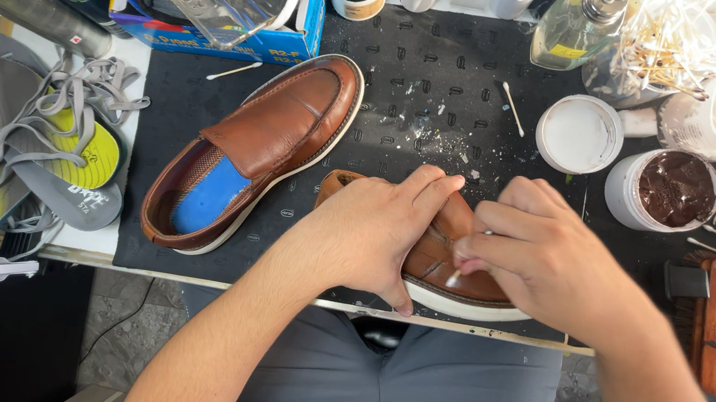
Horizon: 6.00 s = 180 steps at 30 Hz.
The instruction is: The person cleans a pair of brown leather loafers using a toothbrush and a brown paste. They repeatedly apply the paste to the soles and edges of the shoes, rotating them to access different areas.
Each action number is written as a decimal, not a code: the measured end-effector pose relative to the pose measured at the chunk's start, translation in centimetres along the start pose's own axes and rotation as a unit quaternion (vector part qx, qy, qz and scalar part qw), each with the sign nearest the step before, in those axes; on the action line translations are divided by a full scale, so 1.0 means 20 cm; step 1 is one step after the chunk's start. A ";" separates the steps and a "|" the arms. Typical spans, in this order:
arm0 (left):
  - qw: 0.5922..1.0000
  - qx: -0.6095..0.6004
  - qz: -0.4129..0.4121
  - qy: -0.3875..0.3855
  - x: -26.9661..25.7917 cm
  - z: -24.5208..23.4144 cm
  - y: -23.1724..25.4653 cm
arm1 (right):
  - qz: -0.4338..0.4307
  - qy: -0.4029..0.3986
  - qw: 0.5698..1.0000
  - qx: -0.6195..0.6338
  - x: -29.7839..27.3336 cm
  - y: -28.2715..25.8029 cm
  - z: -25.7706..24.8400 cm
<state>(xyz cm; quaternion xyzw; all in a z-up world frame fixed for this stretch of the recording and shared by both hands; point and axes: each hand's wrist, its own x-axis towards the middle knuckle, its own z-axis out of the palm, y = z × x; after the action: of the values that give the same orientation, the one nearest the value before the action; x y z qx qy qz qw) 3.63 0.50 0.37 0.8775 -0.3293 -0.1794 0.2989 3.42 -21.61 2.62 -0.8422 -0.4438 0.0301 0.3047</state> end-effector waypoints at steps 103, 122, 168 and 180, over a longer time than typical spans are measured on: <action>0.976 0.083 -0.119 0.161 -0.09 0.17 0.22 | 0.391 0.465 0.741 0.284 -0.85 0.06 0.51; 0.891 -0.103 -0.252 0.364 -0.53 0.54 -0.11 | 0.213 0.403 0.726 0.515 -0.59 0.30 0.51; 0.531 -0.803 -0.211 0.173 -0.21 -0.16 -0.60 | 0.321 0.346 0.847 0.243 -0.56 0.14 0.47; 0.524 -0.781 0.049 0.336 -0.69 0.12 -0.38 | 0.356 0.248 0.890 -0.141 -0.28 -0.13 0.60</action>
<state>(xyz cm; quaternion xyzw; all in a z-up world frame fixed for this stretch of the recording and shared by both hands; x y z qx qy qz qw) -3.96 13.67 -4.70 0.2706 0.0246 -0.0422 0.9615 -5.80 -18.96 -6.96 -0.9577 -0.0238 -0.1365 0.2522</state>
